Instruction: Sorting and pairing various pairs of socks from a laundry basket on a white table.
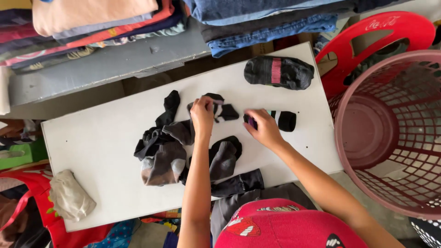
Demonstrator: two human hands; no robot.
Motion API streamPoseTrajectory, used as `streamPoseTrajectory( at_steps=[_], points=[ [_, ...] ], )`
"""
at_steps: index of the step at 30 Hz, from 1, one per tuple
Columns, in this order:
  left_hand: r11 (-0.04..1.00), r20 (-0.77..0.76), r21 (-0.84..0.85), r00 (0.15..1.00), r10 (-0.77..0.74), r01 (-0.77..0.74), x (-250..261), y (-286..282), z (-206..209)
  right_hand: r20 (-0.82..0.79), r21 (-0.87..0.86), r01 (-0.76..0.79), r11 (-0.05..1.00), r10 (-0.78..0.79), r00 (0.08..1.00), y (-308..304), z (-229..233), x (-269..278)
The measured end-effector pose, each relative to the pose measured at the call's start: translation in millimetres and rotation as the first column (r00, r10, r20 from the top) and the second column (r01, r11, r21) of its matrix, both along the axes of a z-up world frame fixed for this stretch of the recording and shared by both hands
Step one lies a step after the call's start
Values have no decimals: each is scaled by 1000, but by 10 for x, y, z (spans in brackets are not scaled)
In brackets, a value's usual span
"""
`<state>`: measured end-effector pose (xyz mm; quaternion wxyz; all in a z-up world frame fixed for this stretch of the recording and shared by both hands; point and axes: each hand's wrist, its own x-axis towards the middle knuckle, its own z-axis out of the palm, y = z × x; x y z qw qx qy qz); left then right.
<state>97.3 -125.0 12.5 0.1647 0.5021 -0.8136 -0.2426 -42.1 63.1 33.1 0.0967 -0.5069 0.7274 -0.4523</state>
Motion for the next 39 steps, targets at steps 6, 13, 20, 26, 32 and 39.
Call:
streamPoseTrajectory(
  at_steps=[6, 13, 20, 26, 32, 39],
  points=[
    [629, -790, 565, 570, 226, 534, 45, 149, 625, 766, 3, -176, 984, 111, 633, -463, -329, 19],
    [676, -769, 589, 565, 299, 444, 139, 180, 537, 968, -108, -21, 994, 110, 223, -299, -9, 105],
    [766, -572, 592, 800, 180, 251, -44, 676, 824, 533, -33, 27, 999, -6, 846, -265, 255, 216],
    [891, -405, 427, 913, 35, 156, -81, 648, 571, 708, -29, -164, 986, 136, 693, -205, 91, 62],
    [276, -572, 742, 362, 736, 611, 39, 551, 363, 801, 70, -79, 994, -8, 599, -287, -60, -233],
    [869, -376, 494, 906, 193, 20, -43, 562, 19, 999, 30, -5, 1000, -30, 45, -269, 38, -208]
  ],
)
